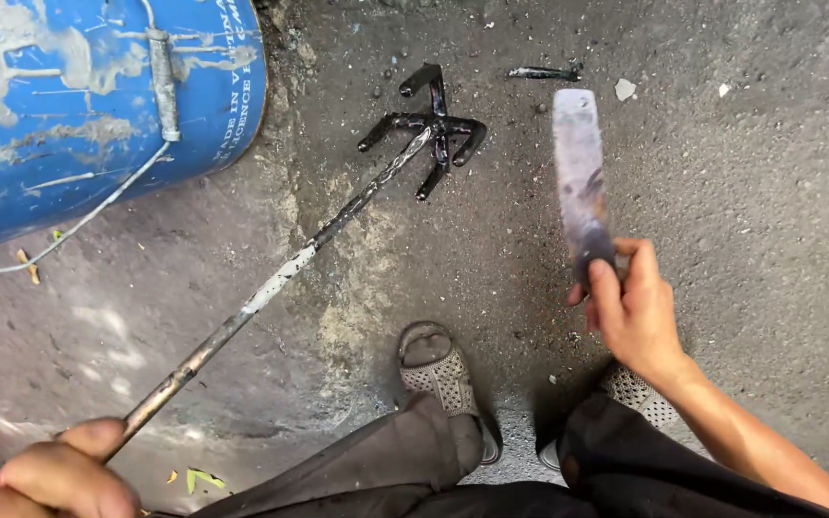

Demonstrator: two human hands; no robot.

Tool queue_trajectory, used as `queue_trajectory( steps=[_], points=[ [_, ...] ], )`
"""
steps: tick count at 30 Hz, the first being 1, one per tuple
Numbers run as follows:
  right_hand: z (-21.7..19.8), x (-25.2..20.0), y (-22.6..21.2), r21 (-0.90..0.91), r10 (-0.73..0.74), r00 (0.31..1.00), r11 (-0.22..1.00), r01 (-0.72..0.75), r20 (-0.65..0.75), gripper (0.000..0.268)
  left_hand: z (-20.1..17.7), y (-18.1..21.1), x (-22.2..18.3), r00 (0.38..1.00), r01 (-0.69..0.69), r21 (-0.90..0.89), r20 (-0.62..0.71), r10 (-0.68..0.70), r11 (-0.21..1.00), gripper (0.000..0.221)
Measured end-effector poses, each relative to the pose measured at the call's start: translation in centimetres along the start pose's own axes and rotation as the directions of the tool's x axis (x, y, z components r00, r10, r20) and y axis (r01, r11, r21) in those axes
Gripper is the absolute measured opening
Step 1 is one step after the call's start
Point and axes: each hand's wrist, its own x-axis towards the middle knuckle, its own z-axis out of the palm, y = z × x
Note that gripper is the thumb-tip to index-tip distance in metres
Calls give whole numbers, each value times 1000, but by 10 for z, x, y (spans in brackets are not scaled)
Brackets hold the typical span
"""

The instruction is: Scraping and cleaning a metal component using a flat metal bar.

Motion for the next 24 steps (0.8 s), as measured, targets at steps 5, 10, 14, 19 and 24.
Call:
queue_trajectory(
  steps=[5, 10, 14, 19, 24],
  points=[
    [-13, 25, 9, 190, 182, 978, 961, -199, 101, 29, -49, -58, -37, 774, 473, -434, -212, -597, 767, 17],
    [-20, 43, 13, 277, 269, 922, 896, -346, 279, 34, -134, -113, -106, 421, 785, -568, 195, -886, 248, 38],
    [-20, 55, 10, 299, 199, 926, 907, -298, 321, 34, 20, -27, -34, 547, 822, -207, 547, -634, 531, 74],
    [-21, 50, 10, 380, 105, 937, 894, -236, 333, 32, 176, 52, 32, 472, 853, -468, 504, -723, 231, 51],
    [-34, 2, -18, 99, 50, 992, 993, -62, 115, 21, 283, -7, 14, 707, 658, -367, 1, -707, 657, 27]
  ],
)
